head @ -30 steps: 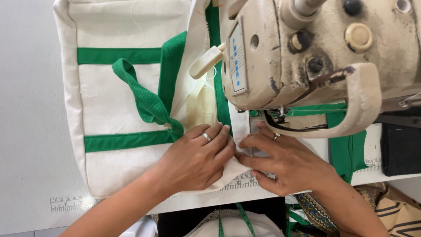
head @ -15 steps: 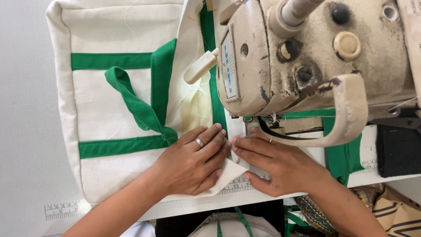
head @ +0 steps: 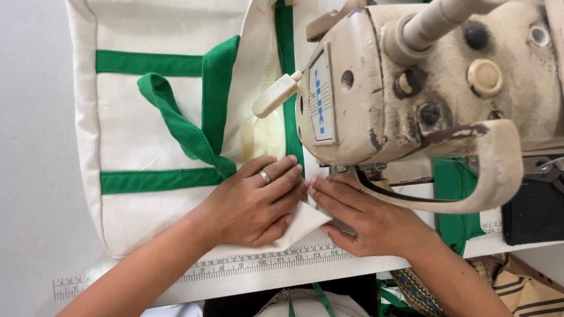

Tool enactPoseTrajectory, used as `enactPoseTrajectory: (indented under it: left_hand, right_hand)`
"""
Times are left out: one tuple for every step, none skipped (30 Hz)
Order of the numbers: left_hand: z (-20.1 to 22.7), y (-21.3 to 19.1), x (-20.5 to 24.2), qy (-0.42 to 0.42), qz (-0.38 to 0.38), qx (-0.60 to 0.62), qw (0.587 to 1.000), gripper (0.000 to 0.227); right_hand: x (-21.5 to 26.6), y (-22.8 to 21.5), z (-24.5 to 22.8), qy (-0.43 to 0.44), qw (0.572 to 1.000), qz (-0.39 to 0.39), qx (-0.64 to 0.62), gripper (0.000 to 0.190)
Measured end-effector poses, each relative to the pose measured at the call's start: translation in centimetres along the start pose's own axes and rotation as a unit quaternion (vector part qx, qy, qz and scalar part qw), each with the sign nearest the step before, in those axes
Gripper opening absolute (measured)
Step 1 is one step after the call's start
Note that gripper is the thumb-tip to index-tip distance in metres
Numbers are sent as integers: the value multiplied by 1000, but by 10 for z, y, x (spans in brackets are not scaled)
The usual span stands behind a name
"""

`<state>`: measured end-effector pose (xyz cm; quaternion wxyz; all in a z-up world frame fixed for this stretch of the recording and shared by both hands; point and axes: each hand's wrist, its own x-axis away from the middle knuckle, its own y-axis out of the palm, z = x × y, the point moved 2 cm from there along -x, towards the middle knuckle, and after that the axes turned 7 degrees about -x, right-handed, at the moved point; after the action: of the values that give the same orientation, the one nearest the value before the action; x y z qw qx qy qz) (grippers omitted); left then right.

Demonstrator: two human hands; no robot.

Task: The person sews a green fabric strip onto the edge of a white tote bag using a sewing machine. They guide the fabric under the needle, stitch along the edge, and then use scissors to cut the thread and trim excess material.

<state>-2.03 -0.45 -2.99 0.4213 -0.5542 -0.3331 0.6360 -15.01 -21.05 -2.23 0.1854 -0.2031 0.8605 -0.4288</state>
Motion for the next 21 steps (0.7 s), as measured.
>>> enactPoseTrajectory:
  left_hand:
    - [-1,-1,0,-3,0,0,1000,49]
    - [-1,-2,-1,-5,4,2,1000,47]
    - [-2,-3,-2,-7,9,4,1000,46]
    - [-3,-3,-2,-9,10,5,1000,46]
    - [-4,-4,-3,-9,15,6,1000,45]
    - [-4,-4,-3,-11,19,7,1000,45]
    - [-5,-4,-3,-13,19,9,1000,45]
    - [-6,-5,-3,-12,16,9,1000,45]
    - [-7,-4,-3,-11,13,9,1000,46]
    - [-8,-4,-3,-13,14,10,1000,46]
    - [-9,-4,-3,-14,17,9,1000,45]
    - [-9,-5,-4,-14,22,10,1000,44]
    - [-10,-6,-4,-16,23,12,1000,44]
    - [-11,-7,-4,-17,28,14,999,43]
    - [-12,-8,-4,-17,32,17,999,43]
    - [-12,-9,-4,-20,33,20,999,43]
    - [-13,-11,-4,-19,32,24,999,43]
    - [-14,-13,-5,-17,31,29,999,43]
    - [-13,-15,-4,-20,32,32,999,43]
    - [-13,-15,-3,-19,28,26,999,43]
    - [-14,-16,-3,-17,25,20,999,44]
  right_hand:
    - [1,2,1,-1,1000,-2,-2,58]
    - [2,3,2,3,1000,-3,-1,60]
    - [4,3,2,8,1000,-5,-1,61]
    - [2,1,1,8,1000,-7,-1,61]
    - [1,-2,0,17,1000,-6,-5,61]
    - [-1,-4,-2,26,1000,-5,-11,60]
    - [1,-2,0,26,1000,-7,-13,60]
    - [3,-1,2,34,999,-14,-23,61]
    - [5,1,4,42,998,-20,-33,63]
    - [4,-1,4,41,998,-22,-34,63]
    - [3,-3,3,48,999,-21,-7,62]
    - [2,-6,2,56,998,-21,21,61]
    - [4,-2,5,57,998,-24,20,61]
    - [7,1,7,63,997,-25,-46,64]
    - [10,5,9,69,991,-27,-112,69]
    - [9,4,8,70,991,-31,-114,69]
    - [9,3,7,71,989,-31,-128,69]
    - [8,2,5,72,987,-31,-142,69]
    - [8,-2,2,74,986,-34,-143,69]
    - [7,-3,1,107,985,-59,-123,69]
    - [6,-5,-1,140,981,-84,-103,69]
